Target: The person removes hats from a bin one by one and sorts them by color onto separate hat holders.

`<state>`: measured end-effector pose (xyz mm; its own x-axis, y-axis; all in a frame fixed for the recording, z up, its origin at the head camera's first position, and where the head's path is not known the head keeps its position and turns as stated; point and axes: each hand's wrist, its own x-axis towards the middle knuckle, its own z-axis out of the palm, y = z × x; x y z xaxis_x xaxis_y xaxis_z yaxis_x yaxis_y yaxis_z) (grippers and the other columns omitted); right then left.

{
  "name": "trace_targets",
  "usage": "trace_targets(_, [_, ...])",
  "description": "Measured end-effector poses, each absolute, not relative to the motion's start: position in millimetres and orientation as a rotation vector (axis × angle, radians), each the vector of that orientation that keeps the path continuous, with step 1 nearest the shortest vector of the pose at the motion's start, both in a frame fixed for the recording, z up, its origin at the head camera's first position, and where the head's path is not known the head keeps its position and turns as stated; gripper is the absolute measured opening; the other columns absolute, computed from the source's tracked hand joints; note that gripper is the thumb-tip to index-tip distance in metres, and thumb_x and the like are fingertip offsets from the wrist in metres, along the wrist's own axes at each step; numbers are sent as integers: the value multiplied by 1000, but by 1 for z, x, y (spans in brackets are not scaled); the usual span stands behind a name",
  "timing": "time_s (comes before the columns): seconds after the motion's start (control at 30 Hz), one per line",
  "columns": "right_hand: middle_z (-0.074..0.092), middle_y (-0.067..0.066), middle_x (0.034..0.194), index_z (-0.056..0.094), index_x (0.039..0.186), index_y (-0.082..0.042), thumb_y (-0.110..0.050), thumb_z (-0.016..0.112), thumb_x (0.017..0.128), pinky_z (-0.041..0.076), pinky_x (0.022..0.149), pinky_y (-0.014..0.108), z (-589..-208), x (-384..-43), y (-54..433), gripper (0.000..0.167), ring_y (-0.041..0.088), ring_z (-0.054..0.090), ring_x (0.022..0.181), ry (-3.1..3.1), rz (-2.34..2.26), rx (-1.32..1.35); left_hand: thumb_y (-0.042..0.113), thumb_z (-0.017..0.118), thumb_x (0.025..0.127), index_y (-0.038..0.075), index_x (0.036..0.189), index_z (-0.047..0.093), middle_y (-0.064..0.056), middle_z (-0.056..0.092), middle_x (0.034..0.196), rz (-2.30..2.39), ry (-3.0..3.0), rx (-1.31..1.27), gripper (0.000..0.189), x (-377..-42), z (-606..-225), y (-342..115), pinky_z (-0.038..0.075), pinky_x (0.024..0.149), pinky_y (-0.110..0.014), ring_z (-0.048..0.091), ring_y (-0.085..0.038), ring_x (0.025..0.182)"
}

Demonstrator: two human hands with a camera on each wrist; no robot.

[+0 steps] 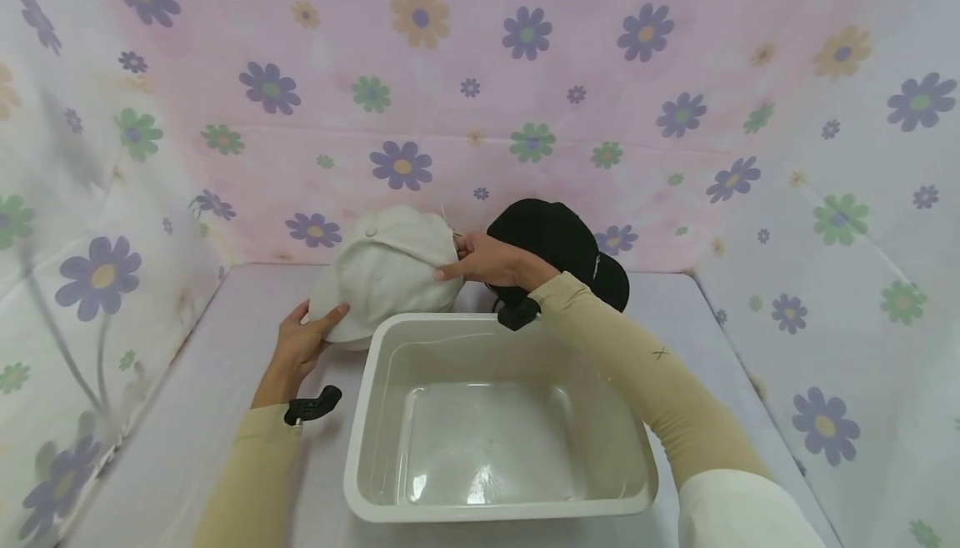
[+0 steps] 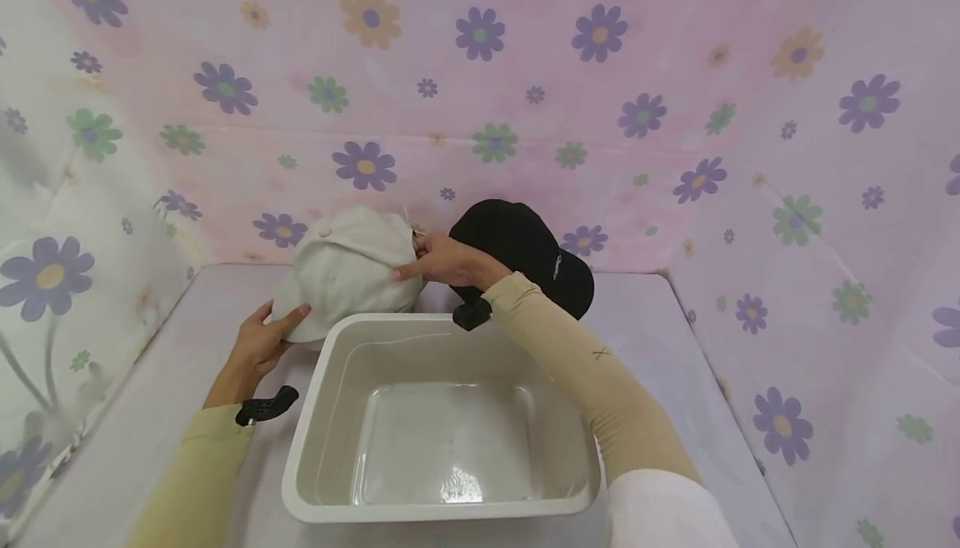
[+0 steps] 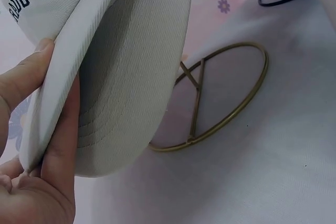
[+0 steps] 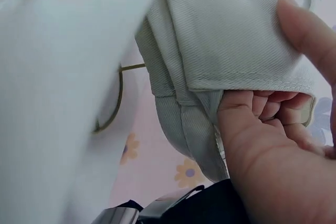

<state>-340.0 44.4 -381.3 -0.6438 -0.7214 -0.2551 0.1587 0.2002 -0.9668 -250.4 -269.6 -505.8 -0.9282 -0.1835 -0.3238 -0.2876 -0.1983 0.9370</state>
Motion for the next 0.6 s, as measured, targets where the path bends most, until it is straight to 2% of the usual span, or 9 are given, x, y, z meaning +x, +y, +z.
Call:
trace_targets(0.1, [65, 8, 117, 59, 123, 7, 10, 63, 95, 51, 104, 38, -384, -340, 44, 28, 19, 62, 108, 1751, -1543, -524, 22, 78, 91, 7, 161, 24, -5, 47, 133, 2308, 1950, -580, 90, -250, -507, -270, 55, 81, -16, 62, -1, 94])
trace_targets(0.2, [66, 7, 110, 59, 117, 5, 10, 66, 93, 54, 97, 34, -384, -339, 45, 26, 18, 63, 104, 1813, -1526, -536, 25, 78, 91, 9, 162, 24, -8, 44, 138, 2295, 1950, -608, 90, -250, -508, -269, 55, 80, -15, 60, -2, 97])
trace_targets(0.27, [65, 8, 109, 59, 118, 6, 10, 68, 91, 55, 93, 31, -384, -338, 45, 29, 18, 62, 102, 1862, -1509, -555, 28, 78, 91, 10, 162, 23, -10, 42, 143, 2275, 1966, -625, 91, -249, -510, -268, 55, 78, -15, 59, -2, 96])
trace_targets(0.37, [63, 8, 113, 57, 126, 5, 9, 71, 89, 54, 91, 28, -382, -335, 47, 40, 17, 60, 103, 1939, -1470, -589, 36, 77, 91, 8, 162, 21, -17, 42, 142, 2205, 2066, -615, 94, -246, -512, -267, 57, 73, -17, 63, -1, 86])
trace_targets(0.43, [63, 11, 119, 54, 134, 4, 8, 71, 90, 53, 94, 29, -379, -333, 49, 48, 20, 59, 107, 1966, -1444, -631, 42, 74, 92, 6, 162, 18, -21, 50, 134, 2134, 2165, -583, 97, -243, -514, -268, 59, 68, -21, 67, -3, 75])
trace_targets(0.5, [61, 16, 128, 49, 142, 2, 6, 70, 91, 52, 101, 34, -375, -329, 53, 55, 25, 59, 114, 1977, -1420, -686, 47, 70, 94, 4, 162, 12, -22, 62, 120, 2038, 2274, -526, 99, -239, -515, -269, 61, 65, -26, 70, -8, 66])
trace_targets(0.6, [52, 18, 146, 37, 154, -2, -4, 70, 94, 47, 110, 41, -366, -320, 61, 69, 30, 54, 130, 2050, -1354, -747, 52, 62, 98, 2, 161, 2, -24, 72, 98, 1841, 2458, -425, 101, -229, -514, -270, 62, 65, -32, 74, -18, 66])
